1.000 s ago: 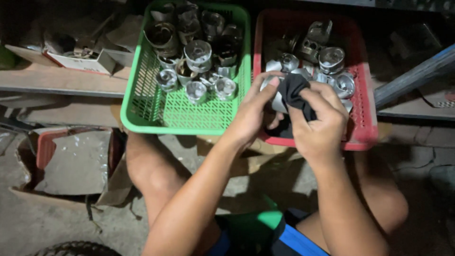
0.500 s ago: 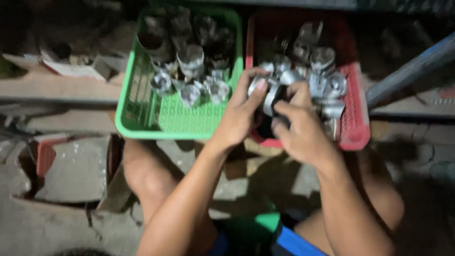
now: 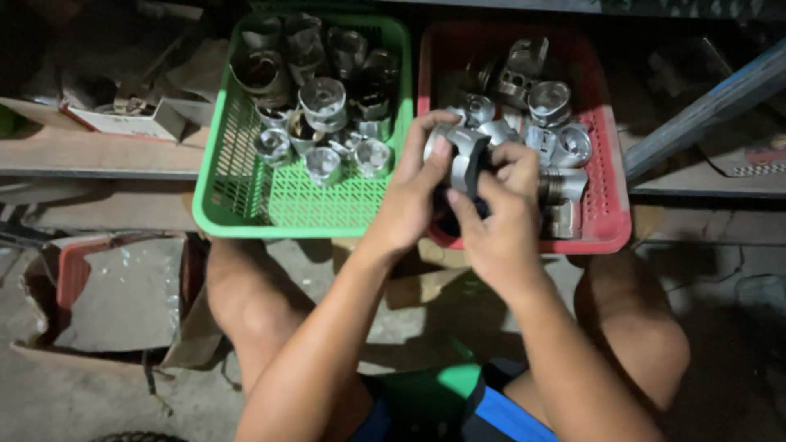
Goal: Wiping a motorcycle piston with a cloth and placing it into a storage basket
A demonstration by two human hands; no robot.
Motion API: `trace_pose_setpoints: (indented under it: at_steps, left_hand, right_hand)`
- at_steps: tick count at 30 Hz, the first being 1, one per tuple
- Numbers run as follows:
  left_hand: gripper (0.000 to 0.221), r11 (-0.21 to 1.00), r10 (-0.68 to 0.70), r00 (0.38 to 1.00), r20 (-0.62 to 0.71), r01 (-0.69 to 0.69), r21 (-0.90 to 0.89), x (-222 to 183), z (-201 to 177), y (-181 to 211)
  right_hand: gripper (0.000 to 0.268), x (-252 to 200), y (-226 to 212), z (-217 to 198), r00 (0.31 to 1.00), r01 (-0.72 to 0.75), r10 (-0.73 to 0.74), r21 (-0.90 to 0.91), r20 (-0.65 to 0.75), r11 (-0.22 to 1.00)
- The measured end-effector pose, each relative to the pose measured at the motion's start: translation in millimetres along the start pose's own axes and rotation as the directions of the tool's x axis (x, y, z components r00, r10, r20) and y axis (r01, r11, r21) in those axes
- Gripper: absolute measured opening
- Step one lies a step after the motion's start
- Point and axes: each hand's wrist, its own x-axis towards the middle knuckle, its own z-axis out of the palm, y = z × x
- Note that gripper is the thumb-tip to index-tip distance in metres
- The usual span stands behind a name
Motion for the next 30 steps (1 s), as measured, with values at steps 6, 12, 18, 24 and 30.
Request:
trace_pose_setpoints:
  at_steps: [6,12,18,24,30]
  left_hand:
    - [0.041,0.999,0.035,0.999,0.032,-0.035,0.002,-6,3,3]
    - [0.045,0.999,-0.014,0.999,0.036,0.015,-0.043,-7,8,8]
    - [0.042,0.999,-0.041,0.997,0.061,0.04,0.013,-8,5,14]
    - [0.046,0.998,0.003,0.99,0.144,-0.012,0.062,-10,1,28]
    - [0.061,0.999,-0.048,0.989,0.142,0.045,0.024,-10,0,13]
  right_hand:
    - [0.008,2,-5,-4,0.997,-0.052,0.043,0.128,0.071,0.99]
    - [0.023,0,7,-3,0.999,-0.043,0.045,0.159,-0.012,0.986]
    - [0.023,-3,0,-2,0.996,-0.057,0.063,0.104,-0.056,0.993]
    - [0.011,-11,16,6,0.997,-0.079,0.082,0.265,0.0,0.961]
    - [0.022,-2,16,-5,0.999,0.01,-0.001,0.258,-0.037,0.966]
